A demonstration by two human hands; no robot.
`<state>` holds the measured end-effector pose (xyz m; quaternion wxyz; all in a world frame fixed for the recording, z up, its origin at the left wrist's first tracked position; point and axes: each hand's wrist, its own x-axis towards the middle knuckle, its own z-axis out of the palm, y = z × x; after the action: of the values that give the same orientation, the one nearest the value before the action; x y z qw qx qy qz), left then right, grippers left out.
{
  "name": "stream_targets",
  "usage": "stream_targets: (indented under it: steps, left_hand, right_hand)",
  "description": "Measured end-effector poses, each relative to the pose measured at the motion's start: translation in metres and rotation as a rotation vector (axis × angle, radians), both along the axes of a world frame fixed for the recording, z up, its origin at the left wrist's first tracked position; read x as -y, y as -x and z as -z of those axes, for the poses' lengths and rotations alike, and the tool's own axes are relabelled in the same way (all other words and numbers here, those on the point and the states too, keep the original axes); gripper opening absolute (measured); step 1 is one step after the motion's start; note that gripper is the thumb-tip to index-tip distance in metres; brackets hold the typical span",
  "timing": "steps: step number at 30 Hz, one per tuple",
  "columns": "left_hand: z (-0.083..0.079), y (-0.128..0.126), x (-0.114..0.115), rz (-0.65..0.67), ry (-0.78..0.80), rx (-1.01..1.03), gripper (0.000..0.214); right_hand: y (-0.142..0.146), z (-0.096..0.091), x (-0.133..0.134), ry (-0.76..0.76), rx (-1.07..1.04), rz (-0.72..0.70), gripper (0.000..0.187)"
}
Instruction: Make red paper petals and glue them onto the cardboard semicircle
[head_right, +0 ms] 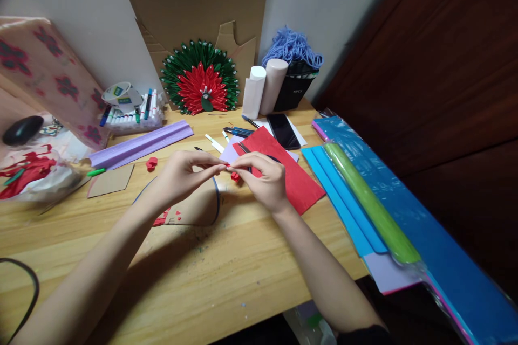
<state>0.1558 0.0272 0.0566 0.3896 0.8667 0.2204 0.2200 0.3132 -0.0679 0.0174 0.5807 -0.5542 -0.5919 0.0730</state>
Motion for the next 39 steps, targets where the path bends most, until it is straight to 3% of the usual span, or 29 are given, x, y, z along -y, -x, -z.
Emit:
stream_targets:
  steps: [8,16,22,28,33,39]
  left_hand:
    - [-0.001,-0.001,0.001,-0.012,-0.002,0.041,0.019]
    - [0.001,-0.002,-0.001,-0.043,0.023,0.044,0.022]
    - [0.002,-0.001,-0.004,-0.028,0.090,0.080,0.023]
    - [0.002,0.000,-0.005,0.020,0.073,0.092,0.021]
    - [0.003,-0.002,-0.006,-0.035,0.130,0.097,0.025]
    - [0.004,-0.005,-0.004,-0.055,0.236,0.104,0.022]
  right_hand:
    - [0.001,0.000,0.003,0.024,0.070,0.051,0.006]
    - [0.006,0.002,0.001,0.072,-0.120,0.019,0.017]
    - [0.003,0.007,-0.008,0.252,-0.532,-0.097,0.020]
    - [0.003,0.008,-0.012,0.491,-0.922,-0.308,0.028]
    - [0.005,0.007,-0.013,0.479,-0.934,-0.332,0.028]
    - [0.006,0.009,-0.012,0.403,-0.866,-0.266,0.029]
